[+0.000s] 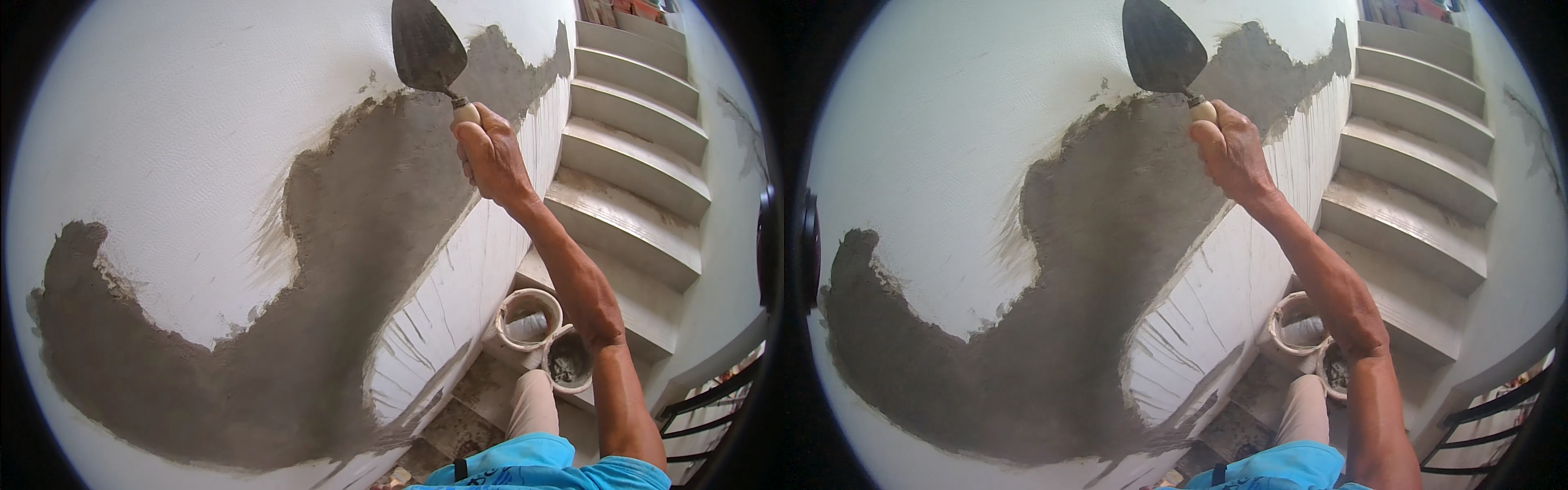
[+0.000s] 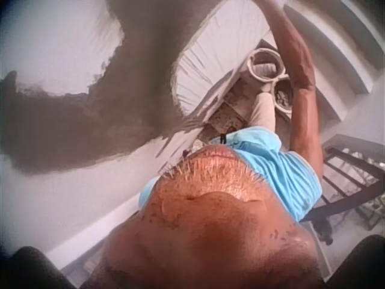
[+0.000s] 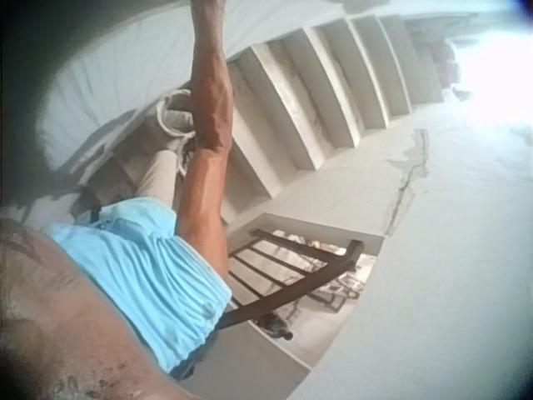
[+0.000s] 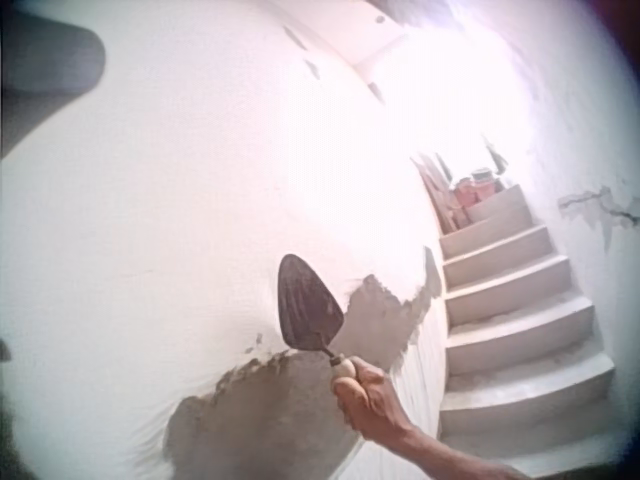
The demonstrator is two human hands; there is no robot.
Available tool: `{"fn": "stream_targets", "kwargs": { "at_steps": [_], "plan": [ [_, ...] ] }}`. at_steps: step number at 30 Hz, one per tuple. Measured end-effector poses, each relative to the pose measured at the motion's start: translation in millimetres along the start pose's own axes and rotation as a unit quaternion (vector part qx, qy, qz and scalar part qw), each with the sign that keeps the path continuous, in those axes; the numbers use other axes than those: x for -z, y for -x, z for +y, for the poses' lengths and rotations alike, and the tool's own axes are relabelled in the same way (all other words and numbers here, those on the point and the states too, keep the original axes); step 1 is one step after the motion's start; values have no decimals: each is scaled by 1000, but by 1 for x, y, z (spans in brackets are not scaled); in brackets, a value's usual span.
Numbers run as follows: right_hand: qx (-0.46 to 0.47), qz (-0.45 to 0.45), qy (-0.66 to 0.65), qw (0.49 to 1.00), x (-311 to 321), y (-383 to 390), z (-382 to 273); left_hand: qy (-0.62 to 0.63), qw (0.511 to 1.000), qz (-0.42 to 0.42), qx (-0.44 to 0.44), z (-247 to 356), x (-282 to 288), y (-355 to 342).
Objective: The person applies plaster to a curved ceiling using a trowel and a brush. They repeatedly scoop plaster from buckets placed on the stairs and spread it evenly across the ceiling surface.
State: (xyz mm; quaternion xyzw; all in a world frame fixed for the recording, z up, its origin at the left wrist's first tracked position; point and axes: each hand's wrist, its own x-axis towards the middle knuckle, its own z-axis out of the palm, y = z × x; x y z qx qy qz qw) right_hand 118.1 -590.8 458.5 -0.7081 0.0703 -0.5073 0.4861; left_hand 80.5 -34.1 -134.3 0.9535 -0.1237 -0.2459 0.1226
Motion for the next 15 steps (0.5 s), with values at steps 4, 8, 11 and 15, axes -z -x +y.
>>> {"fn": "stream_targets", "kwargs": {
  "at_steps": [4, 8, 11, 15],
  "plan": [
    [37, -17, 19, 999, -20, 16, -10, 0, 1000, 1, -7, -5, -5, 5],
    [26, -15, -1, 1000, -17, 12, -15, -2, 1000, 6, -11, -13, -7, 11],
    [15, 8, 40, 999, -18, 18, -17, -6, 1000, 8, -21, -20, -8, 14],
    [90, -12, 60, 994, -33, 29, -19, -7, 1000, 12, -27, -34, -14, 22]
  ]
}}
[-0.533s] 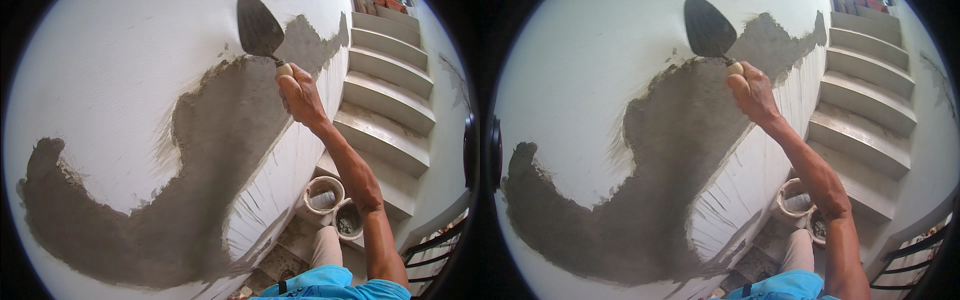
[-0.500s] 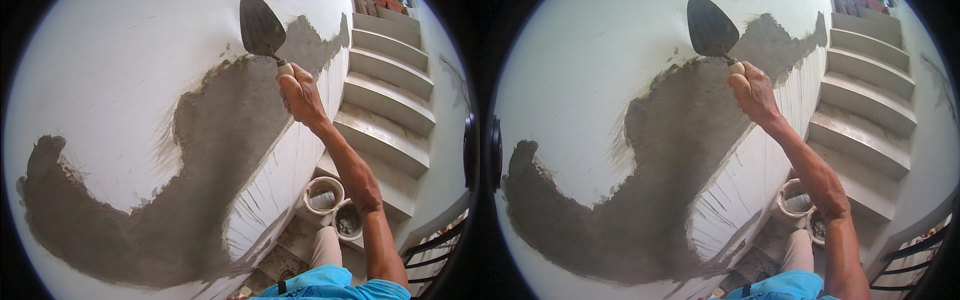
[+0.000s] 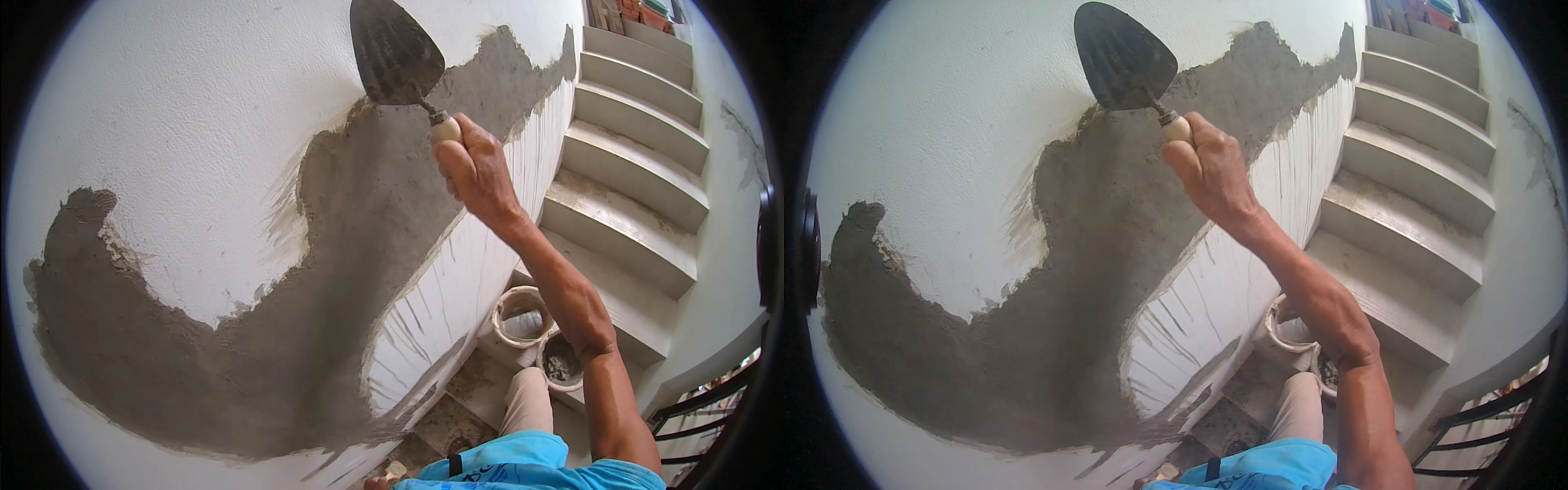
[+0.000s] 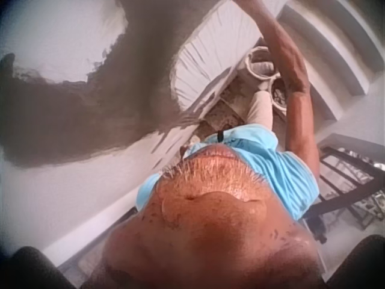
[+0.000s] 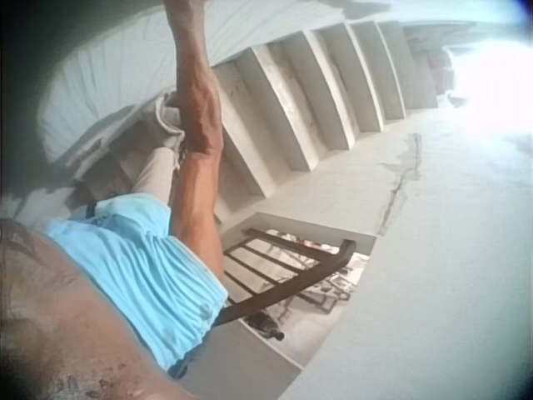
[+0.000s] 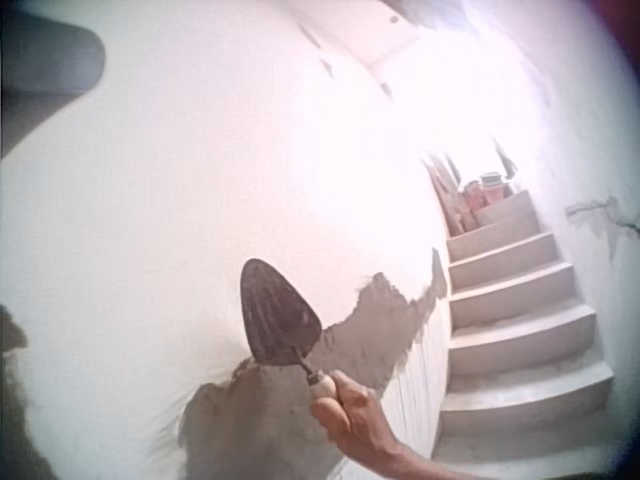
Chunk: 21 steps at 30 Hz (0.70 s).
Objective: The person applies plaster to a curved ceiling using a trowel and a brush. They repeatedly scoop plaster from buckets placed on the stairs and spread it evenly across the ceiling surface.
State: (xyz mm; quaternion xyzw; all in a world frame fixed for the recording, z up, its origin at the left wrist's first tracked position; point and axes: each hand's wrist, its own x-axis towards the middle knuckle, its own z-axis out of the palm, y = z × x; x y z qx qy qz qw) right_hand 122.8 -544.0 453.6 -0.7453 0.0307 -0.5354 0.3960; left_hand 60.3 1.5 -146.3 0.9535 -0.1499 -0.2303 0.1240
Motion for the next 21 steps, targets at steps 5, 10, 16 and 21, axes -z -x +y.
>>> {"fn": "stream_targets", "kwargs": {
  "at_steps": [5, 10, 16, 21],
  "plan": [
    [-59, 14, -28, 998, 9, -4, 0, -9, 1000, 3, -25, -17, -1, 13],
    [-32, -6, -25, 999, -4, 11, -10, -17, 999, 15, -37, -38, -8, 27],
    [-17, -21, -11, 1000, -14, 15, -13, -19, 998, 23, -58, -43, -17, 30],
    [-60, 4, -42, 997, -3, 4, -21, -24, 997, 26, -73, -41, -15, 25]
  ]
}}
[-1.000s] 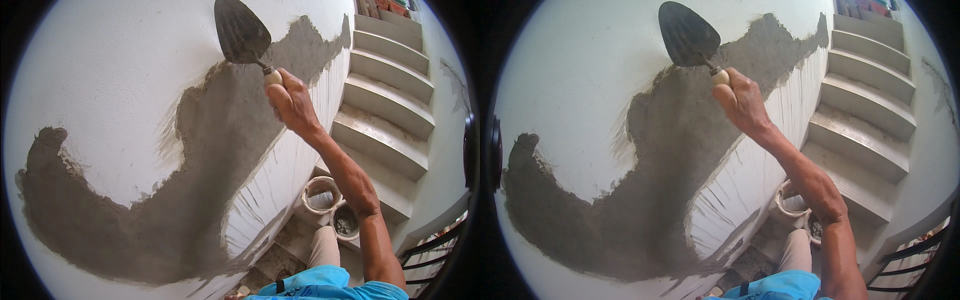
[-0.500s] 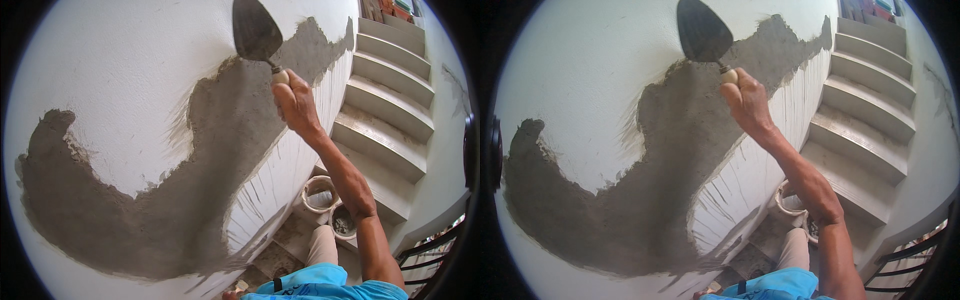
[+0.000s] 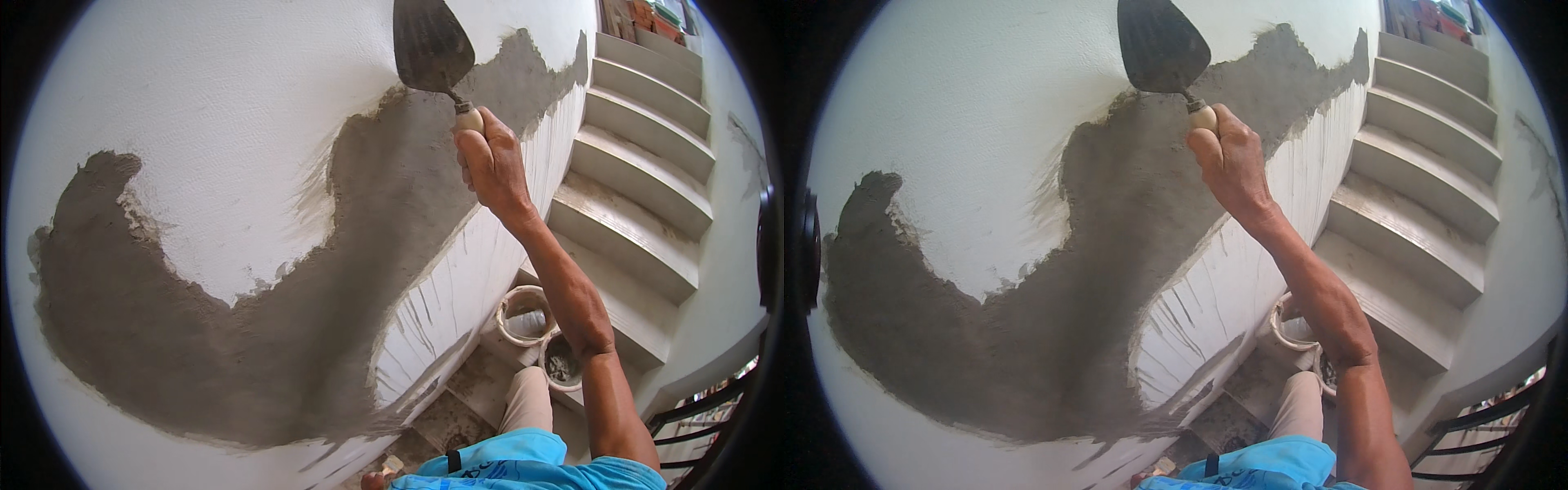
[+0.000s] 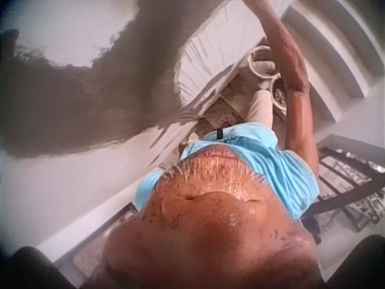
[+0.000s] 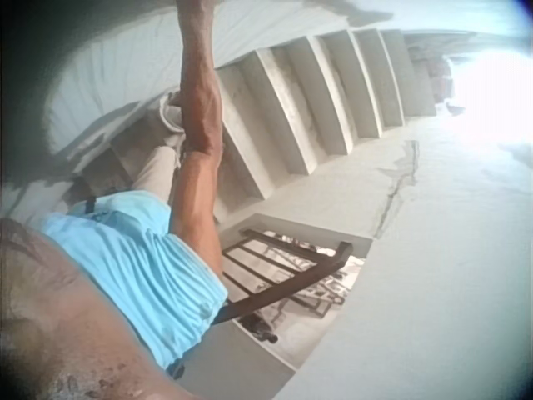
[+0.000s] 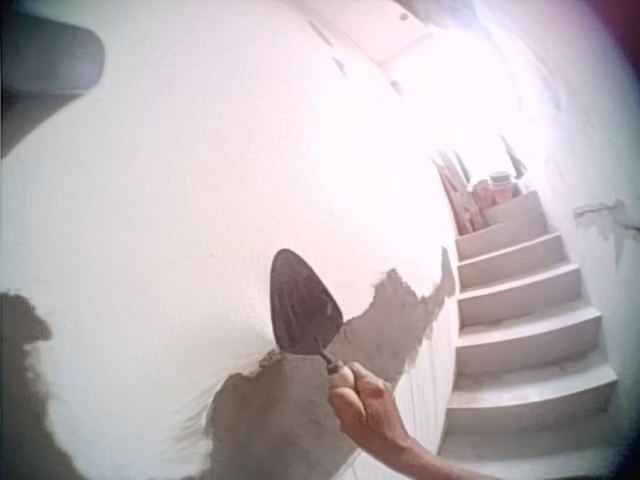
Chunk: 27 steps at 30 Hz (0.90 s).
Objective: The person applies plaster to a curved ceiling using a trowel and a brush. They repeatedly scoop plaster from buckets placed on the stairs and spread it evenly across the ceiling surface.
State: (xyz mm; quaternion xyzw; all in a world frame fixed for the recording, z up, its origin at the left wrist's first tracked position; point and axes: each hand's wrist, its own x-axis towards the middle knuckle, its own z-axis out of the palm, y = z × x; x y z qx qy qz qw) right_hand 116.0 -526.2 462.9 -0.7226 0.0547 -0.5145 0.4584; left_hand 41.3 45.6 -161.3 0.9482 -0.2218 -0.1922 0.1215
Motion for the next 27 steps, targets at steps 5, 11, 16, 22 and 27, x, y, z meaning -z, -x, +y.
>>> {"fn": "stream_targets", "kwargs": {
  "at_steps": [5, 11, 16, 22, 27],
  "plan": [
    [74, -30, 28, 996, -14, 8, 4, -3, 1000, 4, -2, -5, -2, 5],
    [-45, 66, -43, 996, 16, -25, 7, -5, 1000, 5, -12, -6, 2, 2],
    [-43, 20, -52, 998, 10, -23, 12, -7, 1000, 3, -17, -8, -1, 3],
    [-38, 55, -27, 997, 17, -30, 9, -15, 1000, 2, -24, -15, 5, 7],
    [-13, -9, -24, 1000, 0, -12, 3, -14, 999, 5, -28, -16, 2, 9]
  ]
}}
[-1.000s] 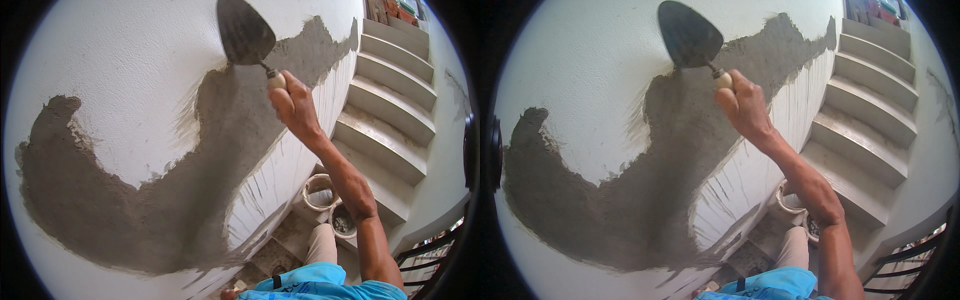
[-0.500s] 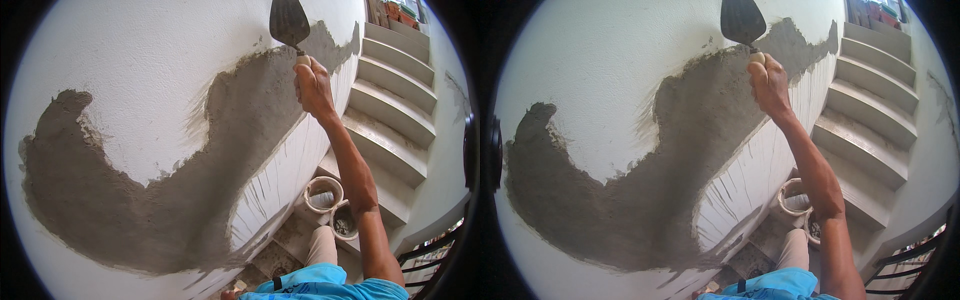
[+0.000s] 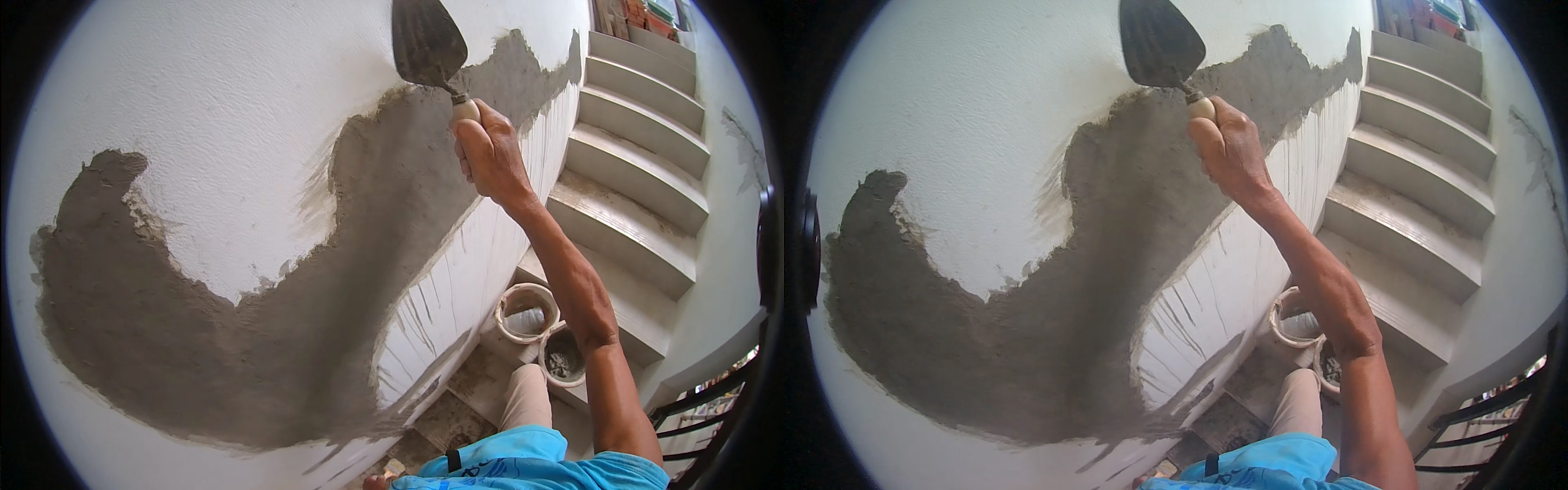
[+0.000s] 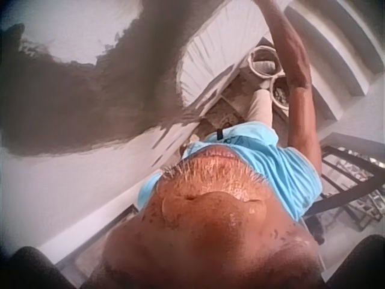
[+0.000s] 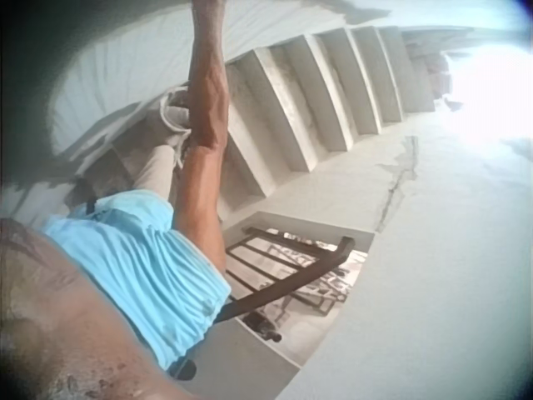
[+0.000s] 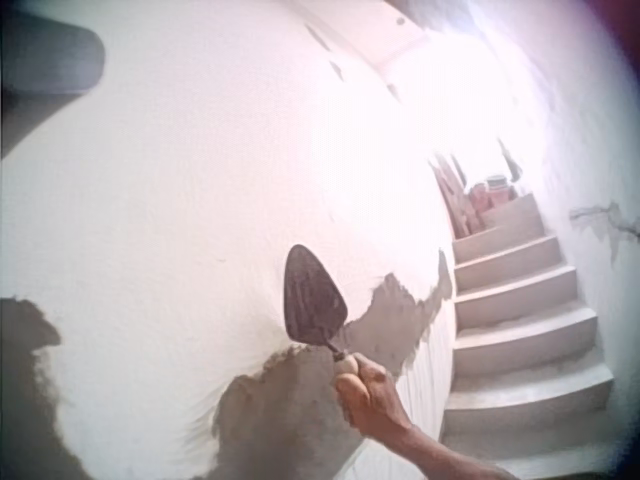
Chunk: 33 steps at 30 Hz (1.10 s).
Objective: The person applies plaster to a curved ceiling using a trowel and a brush. They repeatedly scoop plaster from buckets placed on the stairs and spread it evenly across the ceiling surface.
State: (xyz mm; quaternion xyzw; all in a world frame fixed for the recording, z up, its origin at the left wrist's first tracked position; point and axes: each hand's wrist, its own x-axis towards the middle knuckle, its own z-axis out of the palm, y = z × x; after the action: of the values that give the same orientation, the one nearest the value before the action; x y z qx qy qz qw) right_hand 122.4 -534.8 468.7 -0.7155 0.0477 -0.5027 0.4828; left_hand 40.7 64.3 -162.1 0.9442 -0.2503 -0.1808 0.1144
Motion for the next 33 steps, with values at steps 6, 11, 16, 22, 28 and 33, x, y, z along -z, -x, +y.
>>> {"fn": "stream_targets", "kwargs": {
  "at_steps": [6, 11, 16, 22, 28, 33],
  "plan": [
    [-9, 53, 11, 998, 13, -18, 7, -4, 1000, 2, -9, 2, 0, -3],
    [3, -6, 19, 1000, 10, 1, 1, -3, 1000, 2, -13, 1, -2, -1],
    [-52, 58, 7, 997, 32, -15, 20, -8, 1000, 1, -14, -1, 0, -1],
    [-73, 49, -37, 995, 22, -9, 26, -10, 1000, 1, -20, -2, 1, -3],
    [-76, 85, -14, 993, 32, -17, 36, -12, 1000, 0, -24, -8, 4, -1],
    [-106, 67, -64, 990, 20, -10, 34, -10, 1000, 3, -22, -5, 2, 0]
  ]
}}
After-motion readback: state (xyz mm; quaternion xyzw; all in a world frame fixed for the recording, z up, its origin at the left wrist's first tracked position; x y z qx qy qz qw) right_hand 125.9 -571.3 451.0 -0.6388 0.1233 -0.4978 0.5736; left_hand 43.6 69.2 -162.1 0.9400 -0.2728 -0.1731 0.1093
